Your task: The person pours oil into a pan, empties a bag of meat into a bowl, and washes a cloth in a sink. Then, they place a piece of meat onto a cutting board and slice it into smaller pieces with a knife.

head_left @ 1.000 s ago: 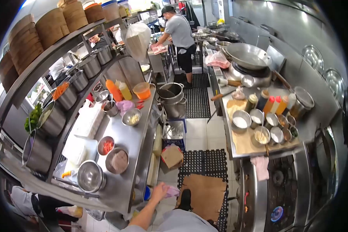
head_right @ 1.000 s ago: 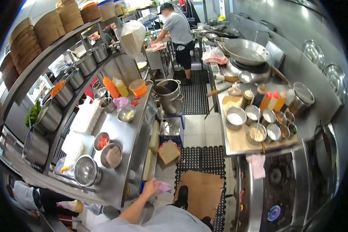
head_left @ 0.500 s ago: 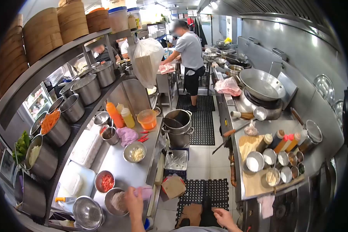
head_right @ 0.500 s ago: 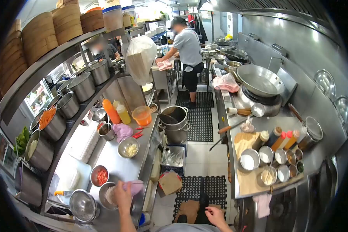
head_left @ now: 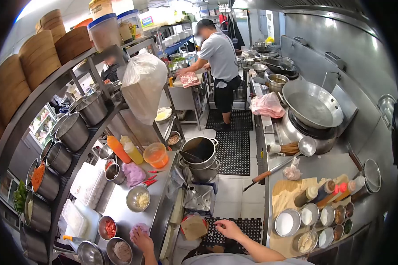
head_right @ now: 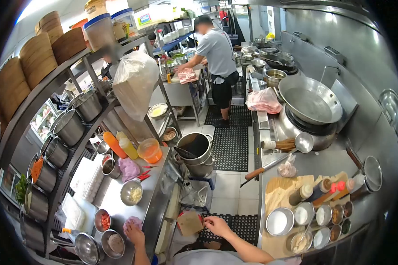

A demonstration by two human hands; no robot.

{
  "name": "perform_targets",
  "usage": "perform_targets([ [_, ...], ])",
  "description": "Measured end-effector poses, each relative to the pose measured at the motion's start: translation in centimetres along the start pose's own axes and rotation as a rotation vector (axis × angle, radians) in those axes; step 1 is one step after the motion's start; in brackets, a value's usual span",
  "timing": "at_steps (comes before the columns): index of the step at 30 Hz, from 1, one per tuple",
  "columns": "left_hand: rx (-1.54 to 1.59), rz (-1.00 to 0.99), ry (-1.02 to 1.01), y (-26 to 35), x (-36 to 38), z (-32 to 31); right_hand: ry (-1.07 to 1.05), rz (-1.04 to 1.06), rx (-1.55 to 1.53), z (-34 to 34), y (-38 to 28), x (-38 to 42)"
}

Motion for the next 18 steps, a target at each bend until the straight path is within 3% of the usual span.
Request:
perform_targets([
  [4,-0.115,0.024,0.154,1.5,-0.9,-0.5,0.096,-0.218,-0.065,1.1,5.0,-0.4],
  [7,-0.209,0.121,0.206,2.7,-2.2,-1.3,0.169,-0.234,-0.019,-0.1,10.6,1.0],
  [9,-0.282,0.189,0.287,2.7,-2.7,-1.8,0.087,-0.39,0.036,-1.4,14.5,2.6],
  [12,-0.264,0.253,0.322,2.2,-3.5,-2.4,-0.108,-0.652,0.134,-1.1,14.4,4.4],
  [15,-0.234,0.31,0.365,2.3,-4.2,-2.3,-0.043,-0.734,0.047,-0.8,14.1,4.9],
  [18,-0.27,0.379,0.341,2.2,-4.4,-2.8,0.023,-0.687,0.046,-0.2,13.4,4.3],
])
Point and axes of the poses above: each hand's wrist, its own x-axis away from the middle knuckle, its own z-axis out of the back of the hand, y = z × x, the point moved 2 cm from there along -x, towards the middle knuckle, and after that the axes turned 2 degrees about x, right-handed, at the moved point
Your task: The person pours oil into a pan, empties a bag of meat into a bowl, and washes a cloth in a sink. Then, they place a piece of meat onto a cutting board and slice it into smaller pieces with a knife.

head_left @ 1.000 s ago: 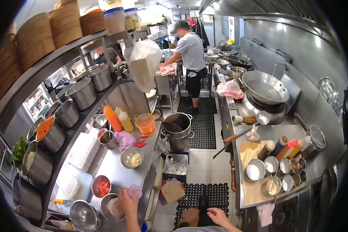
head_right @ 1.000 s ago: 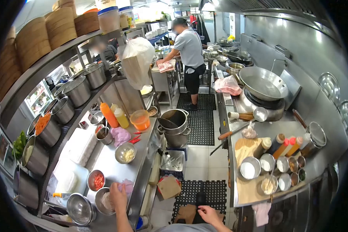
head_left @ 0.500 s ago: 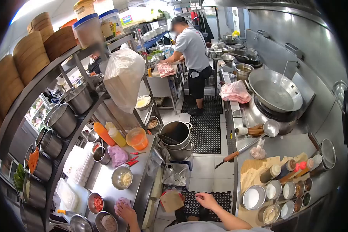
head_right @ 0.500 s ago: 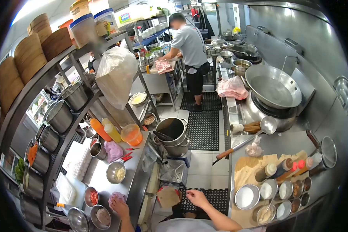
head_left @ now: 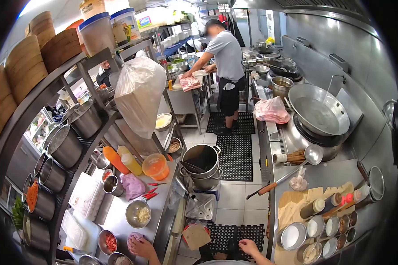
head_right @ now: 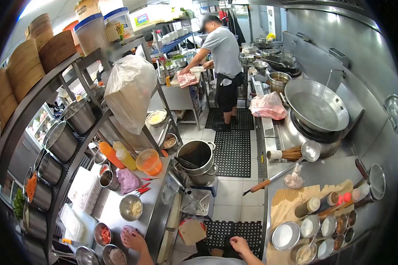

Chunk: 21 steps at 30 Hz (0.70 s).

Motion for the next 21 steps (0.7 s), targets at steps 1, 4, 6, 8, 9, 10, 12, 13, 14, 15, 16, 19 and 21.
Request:
perform_targets([
  [1,-0.002,-0.004,0.0,0.0,0.0,0.0,-0.002,-0.003,-0.003,0.0,0.0,-0.2],
  [4,0.038,-0.019,0.005,0.1,-0.1,0.2,0.058,0.051,-0.009,0.2,0.0,-0.9],
  [6,0.065,-0.022,0.035,0.3,0.0,0.4,0.056,-0.009,-0.102,0.4,0.1,-1.3],
  [8,0.07,-0.021,0.019,0.3,0.0,0.5,0.066,0.018,-0.118,0.0,1.1,-2.0],
  [9,0.073,-0.014,0.003,0.3,0.0,0.5,0.081,0.03,-0.072,0.3,0.9,-1.7],
  [10,0.074,-0.015,0.004,0.3,0.0,0.4,0.095,0.043,-0.026,0.5,0.6,-1.3],
  [12,0.022,-0.031,0.042,0.2,0.1,0.4,0.034,-0.01,0.014,1.0,0.0,-0.5],
  [13,0.022,-0.031,0.042,0.1,0.1,0.1,-0.027,-0.063,0.055,1.0,-0.1,-0.2],
  [14,0.025,-0.023,0.022,0.0,0.0,-0.1,-0.028,-0.063,0.056,0.8,0.4,-0.3],
  [15,0.029,-0.015,0.002,-0.1,0.0,-0.2,-0.045,-0.062,0.071,0.5,1.1,-0.5],
  [16,0.027,-0.013,0.001,-0.3,0.1,-0.3,-0.063,-0.061,0.087,0.3,1.6,-0.6],
  [19,0.057,-0.049,0.023,0.0,0.0,0.3,-0.096,-0.129,0.103,0.1,2.2,-0.5],
  [21,0.049,-0.05,0.028,0.0,0.0,0.2,-0.088,-0.122,0.105,0.3,2.2,-0.3],
])
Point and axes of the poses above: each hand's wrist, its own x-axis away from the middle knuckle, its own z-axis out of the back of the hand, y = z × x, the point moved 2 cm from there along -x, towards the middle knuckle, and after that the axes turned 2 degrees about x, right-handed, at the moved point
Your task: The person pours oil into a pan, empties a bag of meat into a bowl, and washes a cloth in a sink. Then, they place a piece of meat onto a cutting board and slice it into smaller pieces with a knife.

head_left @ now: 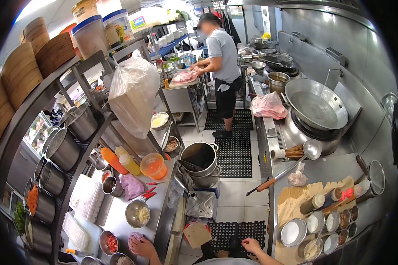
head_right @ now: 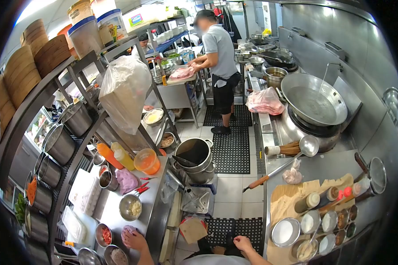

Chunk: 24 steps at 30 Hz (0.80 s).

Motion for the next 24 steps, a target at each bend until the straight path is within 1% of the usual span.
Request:
perform_targets([
  [2,-0.002,0.0,0.008,0.0,0.0,-0.1,0.01,0.008,0.003,0.1,0.1,0.0],
  [4,-0.004,0.001,0.016,0.0,0.1,-0.2,0.045,-0.017,-0.12,0.2,0.3,-0.4],
  [5,-0.008,0.004,0.022,0.1,0.1,-0.1,0.045,-0.017,-0.116,0.4,0.3,-0.3],
  [7,-0.012,0.01,0.028,0.3,0.1,0.1,0.12,0.045,-0.113,0.8,0.1,-0.4],
  [11,0.012,0.002,0.023,0.4,0.0,0.5,0.096,0.031,-0.17,0.0,1.4,-1.7],
  [14,0.017,-0.007,0.026,0.1,0.0,0.1,0.088,0.039,-0.101,-0.6,2.0,-1.9],
  [17,0.022,-0.003,0.03,0.0,0.1,-0.1,0.125,0.065,-0.058,-0.8,1.8,-1.7],
  [19,0.024,0.002,0.032,-0.1,0.1,-0.1,0.093,0.01,-0.08,-0.7,1.6,-1.2],
  [21,-0.031,-0.009,0.046,0.0,0.0,-0.2,0.103,0.031,-0.12,-0.8,1.8,-1.4],
  [24,-0.008,-0.022,0.06,-0.3,0.1,-0.6,0.381,0.227,-0.203,-0.8,2.7,-2.4],
])
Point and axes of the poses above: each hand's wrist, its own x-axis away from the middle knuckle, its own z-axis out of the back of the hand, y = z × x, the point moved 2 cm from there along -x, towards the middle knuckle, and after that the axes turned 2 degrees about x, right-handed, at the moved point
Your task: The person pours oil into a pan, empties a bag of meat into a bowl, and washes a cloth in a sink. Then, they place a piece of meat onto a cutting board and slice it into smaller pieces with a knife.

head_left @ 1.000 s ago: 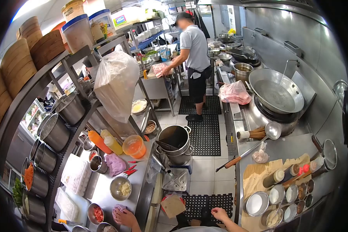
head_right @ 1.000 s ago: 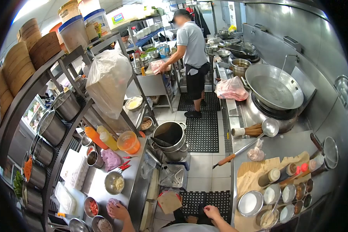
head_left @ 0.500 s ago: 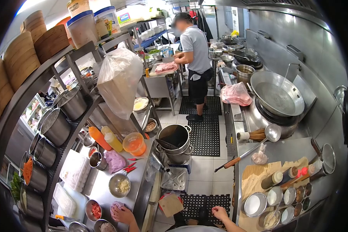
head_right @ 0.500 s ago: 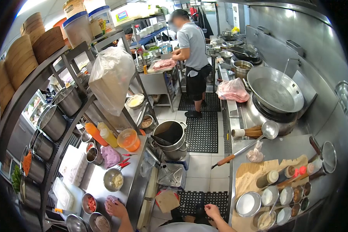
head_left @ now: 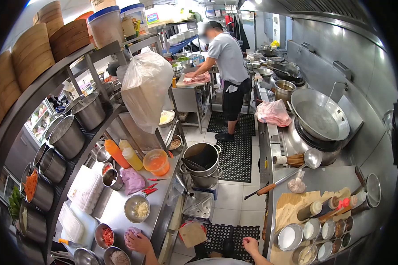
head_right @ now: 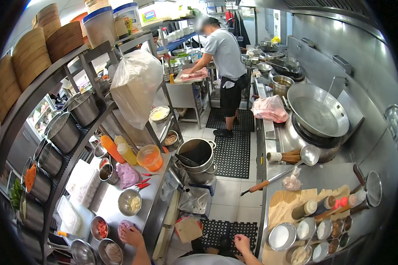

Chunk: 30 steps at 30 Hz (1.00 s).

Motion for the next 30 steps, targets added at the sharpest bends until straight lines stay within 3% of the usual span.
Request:
perform_targets([
  [1,0.002,0.003,-0.001,0.0,0.1,-0.1,0.002,0.002,0.003,0.1,0.3,-0.5],
  [4,0.008,0.021,-0.004,0.2,-0.1,0.5,0.276,0.135,0.005,2.0,-1.0,-0.9],
  [8,0.042,-0.02,0.024,0.1,-0.3,0.5,0.336,0.19,0.111,5.0,-5.1,0.7],
  [14,0.019,-0.019,-0.011,0.5,-0.5,1.1,0.394,0.377,0.304,6.7,-4.8,2.9],
  [22,-0.029,-0.023,0.0,0.2,-0.3,0.2,0.404,0.533,0.279,8.1,-5.2,5.9],
  [30,-0.068,0.0,-0.013,0.2,-0.3,0.3,0.252,0.586,0.375,8.8,-3.4,6.4],
])
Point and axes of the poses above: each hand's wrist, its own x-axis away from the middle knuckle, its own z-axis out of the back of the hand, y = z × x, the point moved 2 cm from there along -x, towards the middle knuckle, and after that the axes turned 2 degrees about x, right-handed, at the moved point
